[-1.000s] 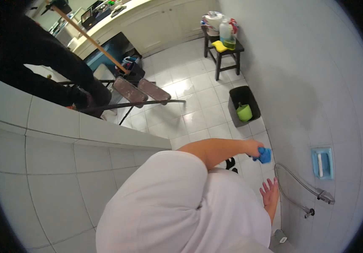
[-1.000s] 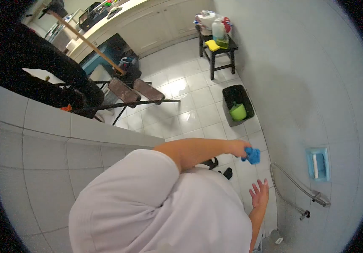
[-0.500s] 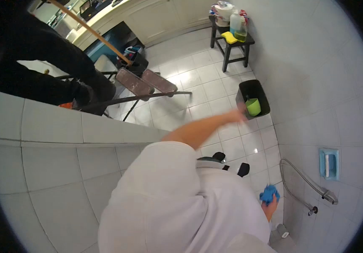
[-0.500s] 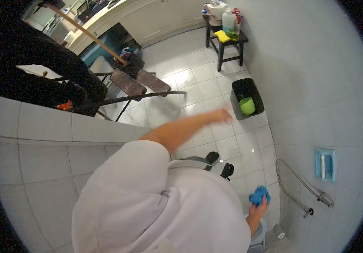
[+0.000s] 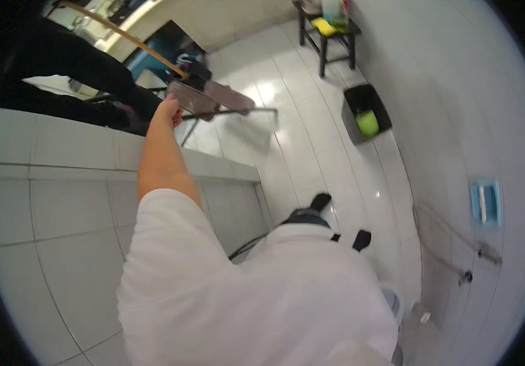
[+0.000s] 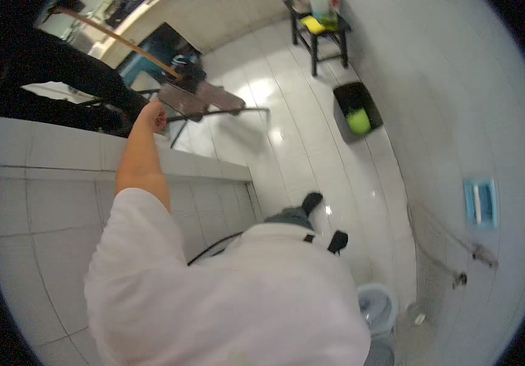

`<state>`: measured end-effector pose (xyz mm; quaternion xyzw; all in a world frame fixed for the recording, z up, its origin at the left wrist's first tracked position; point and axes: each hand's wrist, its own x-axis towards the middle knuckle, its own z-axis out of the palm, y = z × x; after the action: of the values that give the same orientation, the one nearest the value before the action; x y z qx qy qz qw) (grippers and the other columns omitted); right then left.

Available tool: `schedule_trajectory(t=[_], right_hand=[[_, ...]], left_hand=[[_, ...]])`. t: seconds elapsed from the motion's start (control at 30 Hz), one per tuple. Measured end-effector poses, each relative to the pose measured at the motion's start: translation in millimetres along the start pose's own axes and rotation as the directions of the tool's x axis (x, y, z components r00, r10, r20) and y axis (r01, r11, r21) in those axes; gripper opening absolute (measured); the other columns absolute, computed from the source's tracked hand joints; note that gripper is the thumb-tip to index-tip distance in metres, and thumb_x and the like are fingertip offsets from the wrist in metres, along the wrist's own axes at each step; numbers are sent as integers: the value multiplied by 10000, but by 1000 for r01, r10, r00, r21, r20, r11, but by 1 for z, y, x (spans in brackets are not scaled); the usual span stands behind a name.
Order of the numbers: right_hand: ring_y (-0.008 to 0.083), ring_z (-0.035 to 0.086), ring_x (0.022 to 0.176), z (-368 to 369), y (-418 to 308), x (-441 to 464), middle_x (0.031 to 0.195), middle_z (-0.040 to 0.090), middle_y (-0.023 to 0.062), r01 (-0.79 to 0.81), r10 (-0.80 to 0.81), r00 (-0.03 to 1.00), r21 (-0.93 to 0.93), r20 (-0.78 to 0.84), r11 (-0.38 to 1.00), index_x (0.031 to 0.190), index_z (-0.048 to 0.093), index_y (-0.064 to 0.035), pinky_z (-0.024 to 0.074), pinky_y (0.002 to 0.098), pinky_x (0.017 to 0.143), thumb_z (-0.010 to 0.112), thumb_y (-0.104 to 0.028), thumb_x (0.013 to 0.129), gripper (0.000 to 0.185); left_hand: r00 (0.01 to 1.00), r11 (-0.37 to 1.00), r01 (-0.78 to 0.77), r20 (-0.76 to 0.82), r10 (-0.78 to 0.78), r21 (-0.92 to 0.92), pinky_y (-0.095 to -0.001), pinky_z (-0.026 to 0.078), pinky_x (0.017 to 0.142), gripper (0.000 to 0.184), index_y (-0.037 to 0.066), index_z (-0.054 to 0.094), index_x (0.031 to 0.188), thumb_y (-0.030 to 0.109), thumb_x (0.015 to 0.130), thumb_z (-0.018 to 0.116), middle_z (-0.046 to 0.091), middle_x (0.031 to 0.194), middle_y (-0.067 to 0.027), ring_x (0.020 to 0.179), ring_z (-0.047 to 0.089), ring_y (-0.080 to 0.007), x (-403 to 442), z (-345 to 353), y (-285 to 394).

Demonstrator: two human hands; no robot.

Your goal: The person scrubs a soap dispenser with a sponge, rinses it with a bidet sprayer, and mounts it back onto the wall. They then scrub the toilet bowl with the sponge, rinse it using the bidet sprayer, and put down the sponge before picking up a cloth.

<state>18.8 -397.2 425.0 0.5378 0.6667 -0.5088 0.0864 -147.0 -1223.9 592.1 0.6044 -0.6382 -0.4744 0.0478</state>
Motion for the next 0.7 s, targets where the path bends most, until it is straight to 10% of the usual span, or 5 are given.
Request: schedule_trajectory(t=[0.13,0.3,0.43,0.5,0.7], right_hand=[[295,457,959,-30,5,-9,1108,419,153,24,-23,999,39,-31,999,1156,364,-57,421,396,777,513,-86,740,443],[296,459,954,-65,15,-21,1106,418,158,41,-31,996,120,-81,992,1162,356,-62,430,398,765,508,-76,740,449],[297,467,946,-81,18,-30,1099,421,163,45,-35,997,153,-64,987,1170,344,-70,441,401,746,492,-54,737,458],[298,474,939,-91,30,-36,1094,424,167,39,-25,997,192,-73,981,1175,335,-76,448,403,733,478,-36,735,465],[253,525,829,-121,155,-31,979,504,138,-88,85,996,155,26,984,1148,381,-95,454,327,681,391,59,674,499]], left_hand=[[705,711,-43,525,-476,702,-242,366,414,221,85,523,830,300,777,539,481,595,-39,444,395,-106,-20,99,-123],[632,334,-142,345,-694,932,-310,413,483,225,56,584,910,181,745,498,581,668,-34,527,503,-122,-127,199,-263],[655,291,-233,371,-658,928,-282,405,470,324,120,523,1072,151,755,463,566,658,-42,508,482,-113,-160,216,-275],[804,593,-114,425,-416,797,-256,404,464,453,198,400,1208,123,761,422,549,655,-58,511,478,-115,-181,221,-258],[614,697,-490,774,-151,524,-280,433,472,520,206,368,1225,95,720,423,552,665,-82,516,504,-154,-177,283,-246]])
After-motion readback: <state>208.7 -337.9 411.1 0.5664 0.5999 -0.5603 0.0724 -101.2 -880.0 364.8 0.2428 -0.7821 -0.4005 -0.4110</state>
